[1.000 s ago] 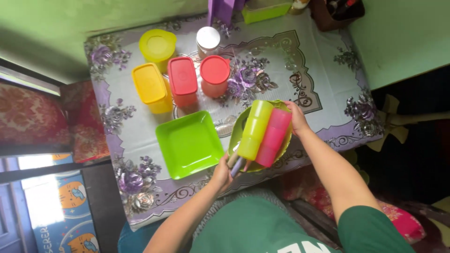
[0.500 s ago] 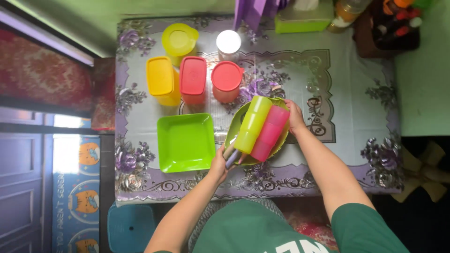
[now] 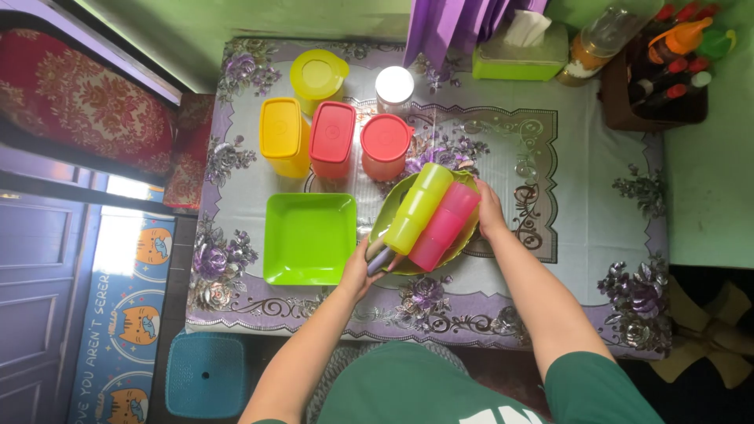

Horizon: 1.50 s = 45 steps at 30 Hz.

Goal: Transferring several plastic containers, jars, and a plate from a kitchen counter to a dining table.

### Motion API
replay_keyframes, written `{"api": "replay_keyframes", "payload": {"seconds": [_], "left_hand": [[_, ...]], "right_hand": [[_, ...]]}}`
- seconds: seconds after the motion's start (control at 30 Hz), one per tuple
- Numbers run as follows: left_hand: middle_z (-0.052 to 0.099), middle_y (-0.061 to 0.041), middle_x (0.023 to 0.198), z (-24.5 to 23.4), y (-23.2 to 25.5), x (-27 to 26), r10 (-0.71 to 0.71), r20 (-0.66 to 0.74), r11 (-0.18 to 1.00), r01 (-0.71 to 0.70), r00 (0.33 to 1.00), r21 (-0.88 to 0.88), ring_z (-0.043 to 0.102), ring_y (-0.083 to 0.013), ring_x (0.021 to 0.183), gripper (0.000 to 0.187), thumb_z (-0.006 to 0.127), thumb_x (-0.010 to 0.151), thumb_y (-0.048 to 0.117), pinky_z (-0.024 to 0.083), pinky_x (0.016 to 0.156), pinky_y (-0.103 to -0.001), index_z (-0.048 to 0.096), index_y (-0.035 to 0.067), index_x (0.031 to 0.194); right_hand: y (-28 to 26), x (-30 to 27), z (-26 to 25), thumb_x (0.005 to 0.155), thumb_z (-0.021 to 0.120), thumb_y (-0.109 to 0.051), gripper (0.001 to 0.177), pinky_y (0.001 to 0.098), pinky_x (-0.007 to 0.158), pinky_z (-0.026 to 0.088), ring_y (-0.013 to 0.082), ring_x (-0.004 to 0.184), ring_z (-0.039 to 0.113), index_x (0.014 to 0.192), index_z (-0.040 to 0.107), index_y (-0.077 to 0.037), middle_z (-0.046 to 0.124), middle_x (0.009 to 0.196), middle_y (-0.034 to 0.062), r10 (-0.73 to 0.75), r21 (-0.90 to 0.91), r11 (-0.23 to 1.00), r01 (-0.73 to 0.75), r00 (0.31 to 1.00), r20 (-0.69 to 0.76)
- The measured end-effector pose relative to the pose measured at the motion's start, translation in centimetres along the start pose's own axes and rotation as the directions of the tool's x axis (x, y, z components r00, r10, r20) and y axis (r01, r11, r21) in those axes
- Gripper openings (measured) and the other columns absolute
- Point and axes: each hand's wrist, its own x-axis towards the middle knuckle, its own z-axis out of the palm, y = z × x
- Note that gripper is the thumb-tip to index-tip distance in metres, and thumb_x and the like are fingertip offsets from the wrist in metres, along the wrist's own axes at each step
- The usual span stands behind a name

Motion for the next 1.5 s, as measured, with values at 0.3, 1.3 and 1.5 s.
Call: {"api": "replay_keyframes", "payload": {"seconds": [0.3, 1.3, 1.5], "left_hand": [[0.051, -0.031, 0.146, -1.9, -3.5, -2.9, -0.042, 0.124, 0.994, 0.055, 0.991, -0.096, 0.063, -0.0380, 0.128, 0.085, 0.031, 0.101, 0.068, 0.055, 0.101, -0.047, 0.027, 0.005, 0.158], [0.073, -0.004, 0.123, -26.5, -0.9, -9.5, -0.152, 0.136, 0.875, 0.069, 0.979, 0.479, 0.067, -0.0170, 0.105, 0.046, 0.052, 0.101, 0.044, 0.049, 0.085, -0.033, 0.059, 0.017, 0.138], [0.071, -0.004, 0.130, -27.2, 1.2, -9.7, -0.208, 0.169, 0.774, 0.057, 0.963, 0.630, 0.066, -0.0209, 0.118, 0.044, 0.050, 0.100, 0.042, 0.047, 0.096, -0.037, 0.064, 0.017, 0.134]], "right_hand": [[1.4, -4.9, 0.4, 0.111, 0.028, -0.048, 0.062, 0.0363, 0.113, 0.042, 0.0267, 0.132, 0.058, 0.146, 0.054, -0.004, 0.063, 0.140, 0.0169, -0.303, -0.542, 0.801, 0.255, 0.953, 0.001], [7.0, -35.4, 3.3, 0.098, 0.061, -0.037, 0.039, 0.0440, 0.111, 0.042, 0.0359, 0.132, 0.054, 0.123, 0.071, -0.008, 0.060, 0.142, 0.0161, -0.044, -0.966, 0.246, 0.080, 0.996, 0.071], [-0.3, -44.3, 3.9, 0.095, 0.063, -0.036, 0.037, 0.0429, 0.103, 0.050, 0.0326, 0.119, 0.063, 0.120, 0.071, -0.009, 0.071, 0.123, 0.0127, -0.166, -0.961, 0.215, 0.176, 0.976, 0.141]]}}
